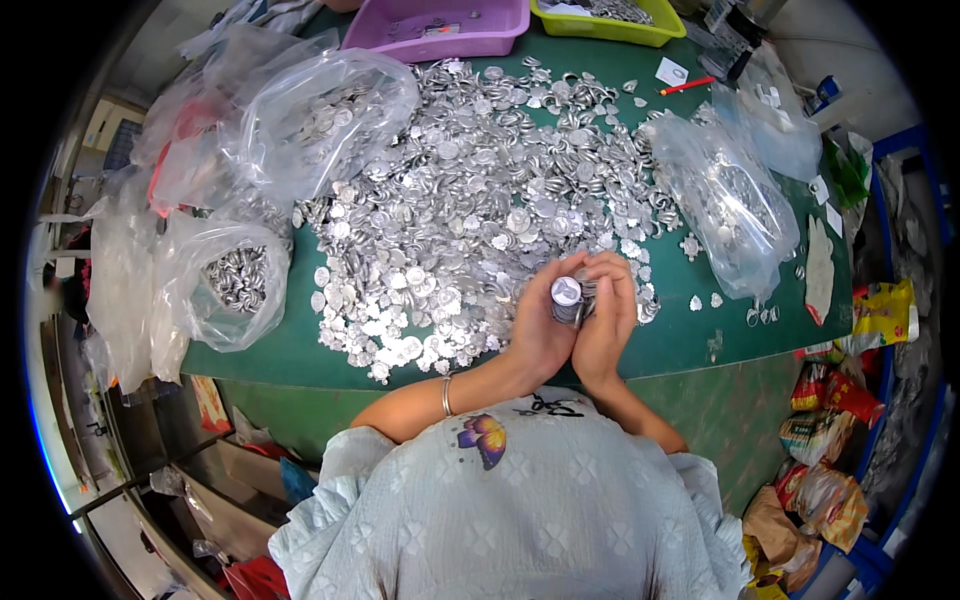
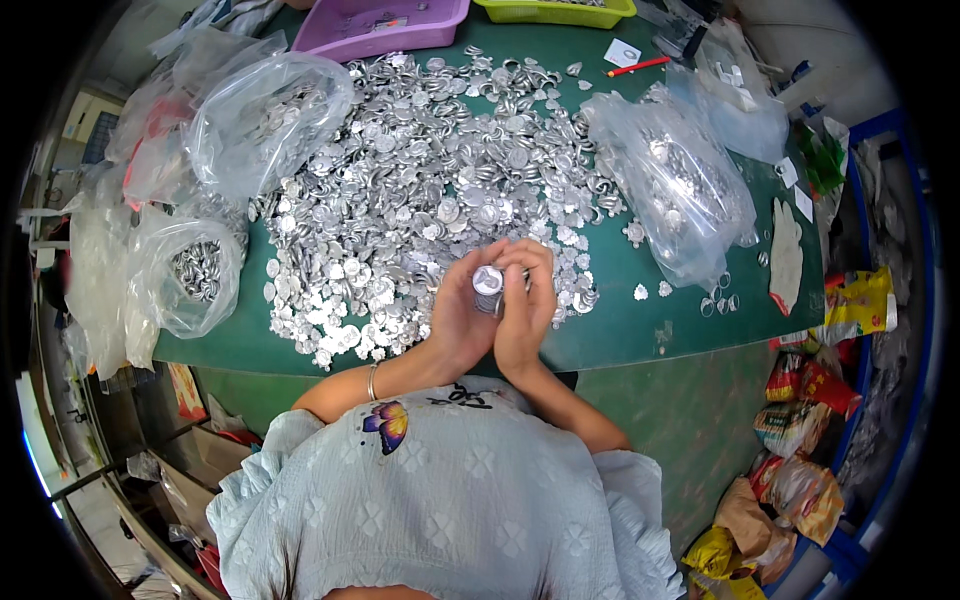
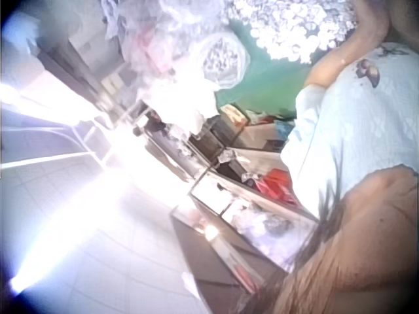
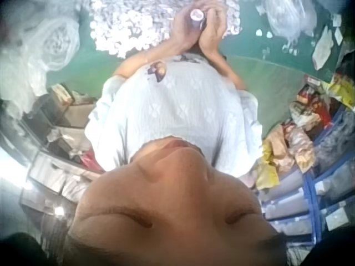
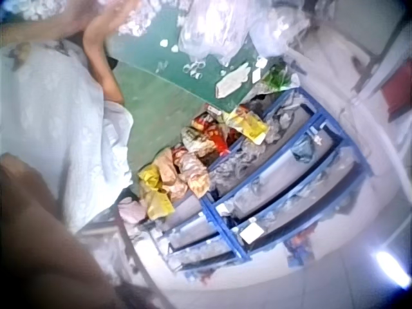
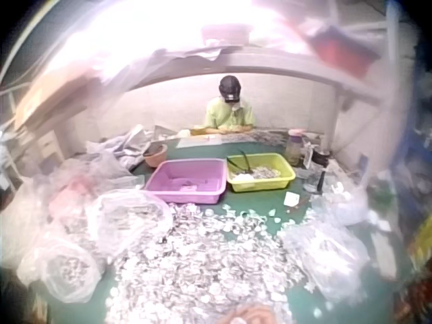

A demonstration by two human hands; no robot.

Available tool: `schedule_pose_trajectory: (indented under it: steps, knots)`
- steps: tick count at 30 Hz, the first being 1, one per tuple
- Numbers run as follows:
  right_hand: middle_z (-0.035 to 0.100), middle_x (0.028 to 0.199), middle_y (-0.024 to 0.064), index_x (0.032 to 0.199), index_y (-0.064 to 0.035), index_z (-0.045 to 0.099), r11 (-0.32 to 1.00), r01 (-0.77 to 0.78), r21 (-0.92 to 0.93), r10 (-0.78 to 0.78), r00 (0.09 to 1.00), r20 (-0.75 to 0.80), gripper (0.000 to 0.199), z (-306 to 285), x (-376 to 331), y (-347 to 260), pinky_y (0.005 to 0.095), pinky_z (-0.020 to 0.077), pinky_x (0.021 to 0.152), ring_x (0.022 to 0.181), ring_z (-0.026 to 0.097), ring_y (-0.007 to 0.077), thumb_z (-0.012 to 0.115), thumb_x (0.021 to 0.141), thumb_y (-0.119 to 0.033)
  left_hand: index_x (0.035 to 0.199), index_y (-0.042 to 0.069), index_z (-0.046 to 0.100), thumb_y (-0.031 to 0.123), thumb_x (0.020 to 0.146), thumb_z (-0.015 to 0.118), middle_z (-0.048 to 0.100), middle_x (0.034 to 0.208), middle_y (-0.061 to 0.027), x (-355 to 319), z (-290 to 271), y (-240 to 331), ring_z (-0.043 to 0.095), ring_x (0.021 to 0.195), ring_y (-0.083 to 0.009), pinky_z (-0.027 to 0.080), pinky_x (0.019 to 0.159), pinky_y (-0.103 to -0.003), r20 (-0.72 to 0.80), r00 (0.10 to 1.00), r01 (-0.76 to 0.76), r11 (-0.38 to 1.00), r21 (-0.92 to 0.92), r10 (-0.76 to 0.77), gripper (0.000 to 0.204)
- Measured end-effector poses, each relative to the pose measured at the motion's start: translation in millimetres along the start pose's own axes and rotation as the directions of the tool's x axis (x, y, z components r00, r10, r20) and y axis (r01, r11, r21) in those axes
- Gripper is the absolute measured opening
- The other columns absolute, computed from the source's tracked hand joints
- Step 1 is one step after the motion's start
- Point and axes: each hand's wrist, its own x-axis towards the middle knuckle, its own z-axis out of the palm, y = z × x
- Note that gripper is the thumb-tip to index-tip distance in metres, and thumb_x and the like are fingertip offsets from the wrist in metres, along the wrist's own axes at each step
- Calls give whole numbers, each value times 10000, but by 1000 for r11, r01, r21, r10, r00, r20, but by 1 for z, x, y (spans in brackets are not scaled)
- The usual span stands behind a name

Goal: The person sorts a large pile of small silver metal discs on a green table by hand, picking them up and placing them into clear plastic bags. The person repeatedly scoops and separates the discs, organizing them into different piles and bags throughout the clip.

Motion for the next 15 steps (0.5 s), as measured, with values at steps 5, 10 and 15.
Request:
schedule_pose_trajectory:
  steps: [5, 10, 15]
  knots:
    - [529, 1023, 137, 962, -13, 517, 879, 284, -384, -192, 946, 261, 199, 8, -2, -8, 431, 266, 993, 1034, 466, 286, 421, 907, -178, 1084, 16, 516, 369, 921, 455, 548, 1078, -99, 47, -80, -33, 514, 1031, -174, 380, 961, -366, 132, 985, -125, 984, 124, 108, 393]
    - [508, 1114, 184, 1108, 50, 478, 796, 465, -389, -248, 835, 491, 305, 21, -2, -20, 432, 280, 1008, 1109, 445, 308, 373, 923, -169, 1084, 41, 548, 284, 901, 480, 557, 1055, -45, 41, -68, -22, 520, 1014, -156, 416, 895, -301, 108, 985, -136, 991, -17, 137, 313]
    - [531, 1049, 173, 1050, 33, 496, 874, 477, -94, -409, 825, 390, 272, 25, -4, -17, 464, 339, 950, 1019, 501, 329, 421, 896, -179, 966, 35, 588, 255, 867, 515, 611, 922, -74, 14, -22, 20, 577, 816, -171, 458, 816, -282, 14, 998, 58, 953, -298, -56, 252]
